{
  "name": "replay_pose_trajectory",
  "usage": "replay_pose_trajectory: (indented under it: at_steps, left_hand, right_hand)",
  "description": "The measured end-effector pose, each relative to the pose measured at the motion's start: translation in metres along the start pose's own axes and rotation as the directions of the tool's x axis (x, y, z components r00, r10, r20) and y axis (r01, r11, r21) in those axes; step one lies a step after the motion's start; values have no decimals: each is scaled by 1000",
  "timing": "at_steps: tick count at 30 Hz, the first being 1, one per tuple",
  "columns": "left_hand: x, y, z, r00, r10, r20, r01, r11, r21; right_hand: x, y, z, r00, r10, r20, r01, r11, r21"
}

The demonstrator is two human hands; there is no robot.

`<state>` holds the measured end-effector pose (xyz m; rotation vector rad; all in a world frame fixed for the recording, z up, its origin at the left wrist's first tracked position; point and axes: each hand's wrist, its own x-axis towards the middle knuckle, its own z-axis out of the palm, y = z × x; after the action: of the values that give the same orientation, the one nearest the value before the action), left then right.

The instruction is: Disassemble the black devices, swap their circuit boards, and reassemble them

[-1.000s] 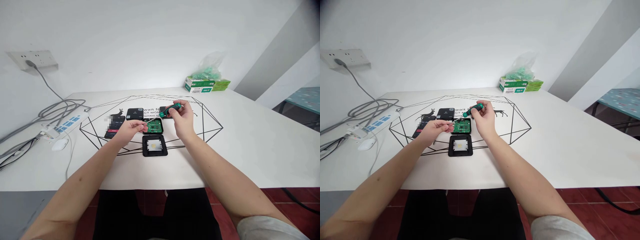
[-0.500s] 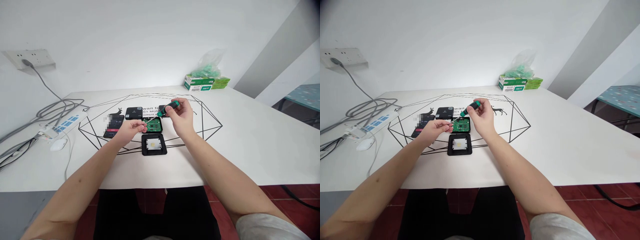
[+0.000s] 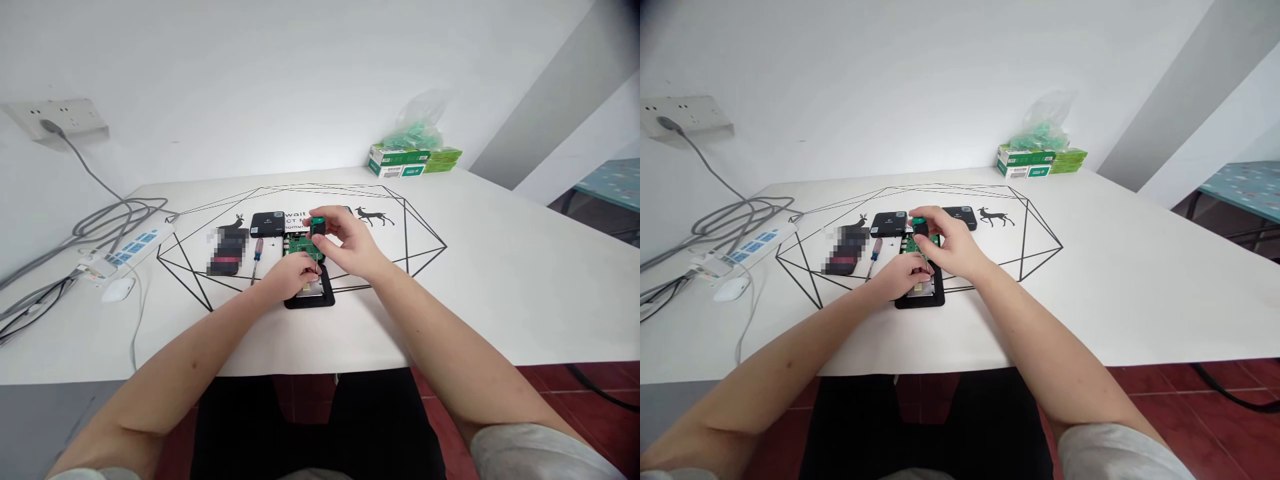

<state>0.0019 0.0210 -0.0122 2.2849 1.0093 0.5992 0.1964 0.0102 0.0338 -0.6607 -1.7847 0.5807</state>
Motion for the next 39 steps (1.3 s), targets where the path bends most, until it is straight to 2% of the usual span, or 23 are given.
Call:
replay_pose_trajectory:
  at_steps: [13,20,22,25,29,31,35,39]
  left_hand:
    - [-1,3,4,999,-18,27,18,1000,3]
    - [-3,6,3,999,-34,18,34,999,-2]
    - [-3,5,2,998,-55,-9,55,998,-14]
    - [-6,0,-3,993,-49,-105,49,999,-6]
    - [-14,-14,-16,970,92,-226,-54,984,169]
    - [-19,-22,-23,947,134,-291,-44,954,298]
    - [-24,-36,-32,964,42,-261,68,914,401]
    - [-24,-44,-33,967,-37,-251,154,873,463]
  right_hand:
    - [2,5,1,1000,2,5,-1,989,-149]
    - [1,9,4,995,43,-85,-56,986,-156]
    - [-1,10,7,990,20,-138,-47,980,-195]
    - [-3,10,11,983,-56,-172,16,974,-227]
    - [-2,9,11,967,-164,-193,113,962,-249]
    - [-1,10,12,957,-181,-225,113,952,-285]
    - [-2,14,16,947,-158,-278,64,946,-319]
    - [-4,16,19,931,-199,-306,119,958,-262]
